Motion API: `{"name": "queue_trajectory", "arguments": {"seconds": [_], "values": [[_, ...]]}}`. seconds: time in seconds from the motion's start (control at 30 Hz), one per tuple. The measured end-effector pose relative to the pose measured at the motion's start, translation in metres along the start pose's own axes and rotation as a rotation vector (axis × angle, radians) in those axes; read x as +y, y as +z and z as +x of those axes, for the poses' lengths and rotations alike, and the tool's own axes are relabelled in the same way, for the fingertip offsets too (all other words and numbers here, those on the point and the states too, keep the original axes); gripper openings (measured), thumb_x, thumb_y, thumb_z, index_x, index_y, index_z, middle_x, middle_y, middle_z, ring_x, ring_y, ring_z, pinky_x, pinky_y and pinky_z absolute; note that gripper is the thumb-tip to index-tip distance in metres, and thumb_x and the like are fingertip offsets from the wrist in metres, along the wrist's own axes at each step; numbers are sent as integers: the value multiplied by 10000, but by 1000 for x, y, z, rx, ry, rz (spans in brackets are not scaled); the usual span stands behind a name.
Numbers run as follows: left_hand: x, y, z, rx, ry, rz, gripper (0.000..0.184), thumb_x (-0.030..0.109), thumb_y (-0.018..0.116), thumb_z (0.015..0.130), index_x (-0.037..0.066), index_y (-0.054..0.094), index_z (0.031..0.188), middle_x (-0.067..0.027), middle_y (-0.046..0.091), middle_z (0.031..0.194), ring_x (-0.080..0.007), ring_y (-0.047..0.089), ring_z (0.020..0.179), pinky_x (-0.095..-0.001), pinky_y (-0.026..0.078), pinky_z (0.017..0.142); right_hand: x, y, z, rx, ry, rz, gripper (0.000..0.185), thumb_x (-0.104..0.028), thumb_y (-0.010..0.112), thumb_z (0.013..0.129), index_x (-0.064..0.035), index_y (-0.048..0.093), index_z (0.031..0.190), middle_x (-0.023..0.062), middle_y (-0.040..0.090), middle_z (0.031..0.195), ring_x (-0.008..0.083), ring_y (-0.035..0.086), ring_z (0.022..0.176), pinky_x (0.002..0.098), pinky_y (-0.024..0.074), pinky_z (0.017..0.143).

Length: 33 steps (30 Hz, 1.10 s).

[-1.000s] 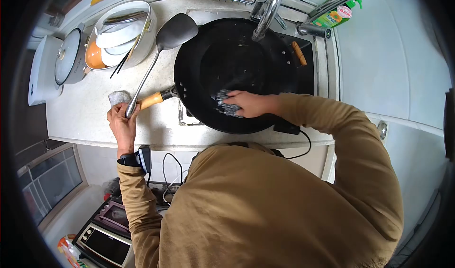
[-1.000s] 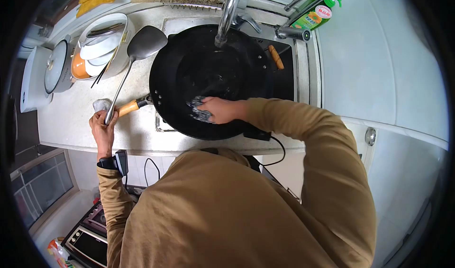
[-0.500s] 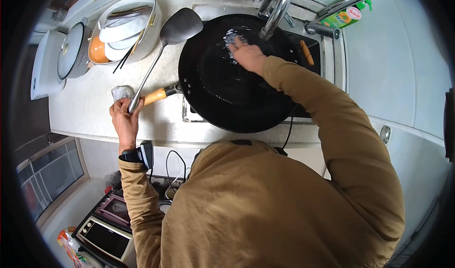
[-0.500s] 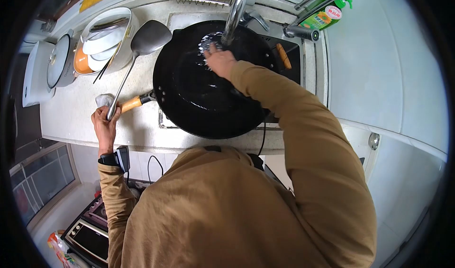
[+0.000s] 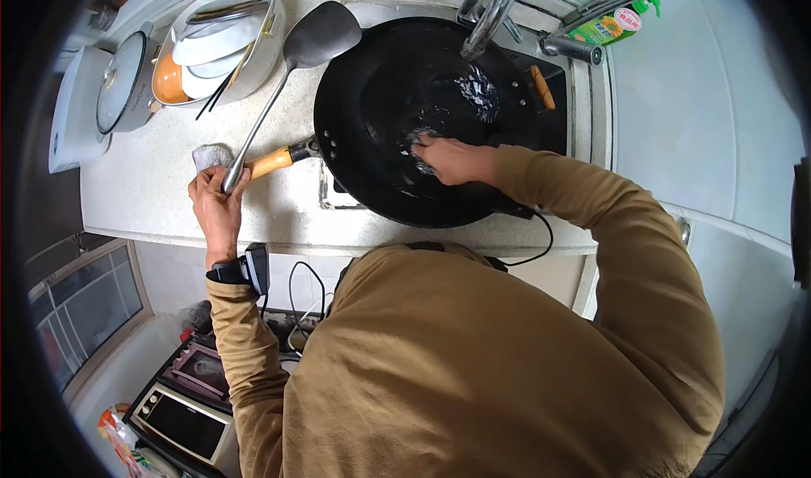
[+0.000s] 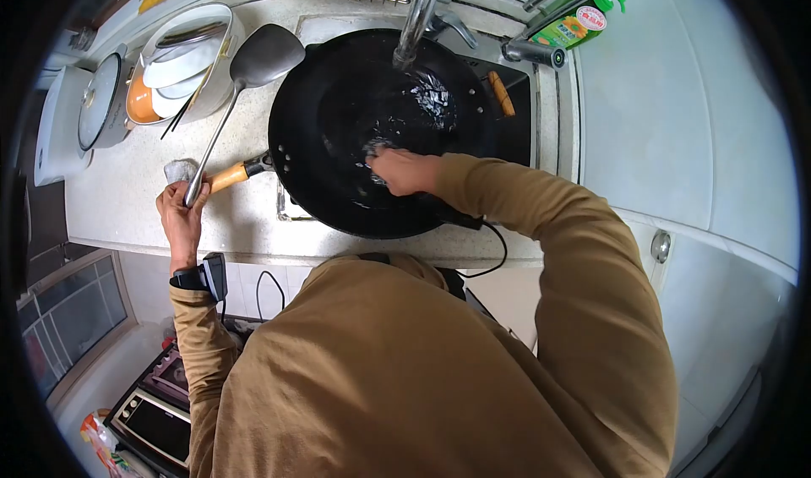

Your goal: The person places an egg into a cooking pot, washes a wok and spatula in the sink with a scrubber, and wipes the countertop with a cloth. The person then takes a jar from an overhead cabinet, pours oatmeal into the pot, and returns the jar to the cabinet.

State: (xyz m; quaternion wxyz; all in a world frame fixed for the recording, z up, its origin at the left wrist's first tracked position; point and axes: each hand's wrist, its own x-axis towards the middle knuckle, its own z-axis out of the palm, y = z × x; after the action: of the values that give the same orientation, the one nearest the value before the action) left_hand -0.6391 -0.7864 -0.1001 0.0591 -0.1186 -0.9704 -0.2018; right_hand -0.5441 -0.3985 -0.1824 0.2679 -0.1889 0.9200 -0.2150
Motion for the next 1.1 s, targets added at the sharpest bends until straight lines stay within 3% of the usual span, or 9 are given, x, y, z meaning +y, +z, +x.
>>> {"name": "queue_trajectory", "arguments": {"seconds": [0.27,0.33,0.4,0.43,0.6,0.67,0.73,0.87,1.1], "values": [[2,-2,-1,-18,-6,-29,254,265,761,778,70,726,937,-93,609,948,-270,493,966,-365,436,829,29,-32,35,107,216,-219,405,19,497,854,82,433,1249,331,473,1243,433,576,1063,459,502,874],[4,-4,-1,-22,-8,-11,254,266,761,778,70,726,937,-93,609,951,-268,492,970,-364,436,831,28,-40,24,61,266,-237,420,18,549,812,89,465,1217,316,502,1208,433,575,1065,447,507,872],[7,-4,-1,-18,-19,-3,255,267,761,778,70,726,937,-93,609,953,-266,491,974,-362,436,833,20,-41,12,-166,242,-215,474,24,600,749,83,485,1205,308,509,1202,429,576,1063,448,507,876],[8,-4,-1,-17,-33,-9,257,268,759,780,69,725,940,-94,608,954,-265,490,977,-361,436,834,21,-30,13,-189,137,-205,553,29,625,704,64,477,1235,316,485,1232,427,564,1079,444,492,905],[2,0,-2,-20,-45,-32,263,270,756,786,68,724,951,-92,605,954,-264,491,974,-359,436,836,21,-22,28,92,139,-166,544,34,549,791,5,425,1319,271,452,1320,391,511,1183,431,467,950],[1,-1,-1,-23,-28,-20,267,278,756,785,70,723,950,-92,603,954,-263,491,969,-358,437,834,23,-31,30,53,202,-136,494,28,537,804,2,465,1292,272,498,1277,388,536,1155,426,477,933],[5,-3,1,-39,-48,-28,268,280,758,784,67,721,942,-96,603,954,-264,491,969,-360,439,832,15,-49,25,-213,132,-47,440,26,549,789,6,530,1228,260,552,1215,374,564,1126,432,495,895],[4,-3,-1,-37,-24,6,295,328,738,801,69,715,941,-98,603,945,-272,490,981,-364,435,839,61,-47,22,299,-80,-353,157,-27,550,760,-24,634,893,146,620,990,346,583,938,407,485,837],[-3,1,0,-82,-55,-18,288,337,738,800,77,717,922,-78,608,945,-269,468,1005,-365,414,864,93,-54,-43,197,-13,-522,201,-35,554,774,-84,660,936,103,598,1005,318,549,985,397,503,817]]}}
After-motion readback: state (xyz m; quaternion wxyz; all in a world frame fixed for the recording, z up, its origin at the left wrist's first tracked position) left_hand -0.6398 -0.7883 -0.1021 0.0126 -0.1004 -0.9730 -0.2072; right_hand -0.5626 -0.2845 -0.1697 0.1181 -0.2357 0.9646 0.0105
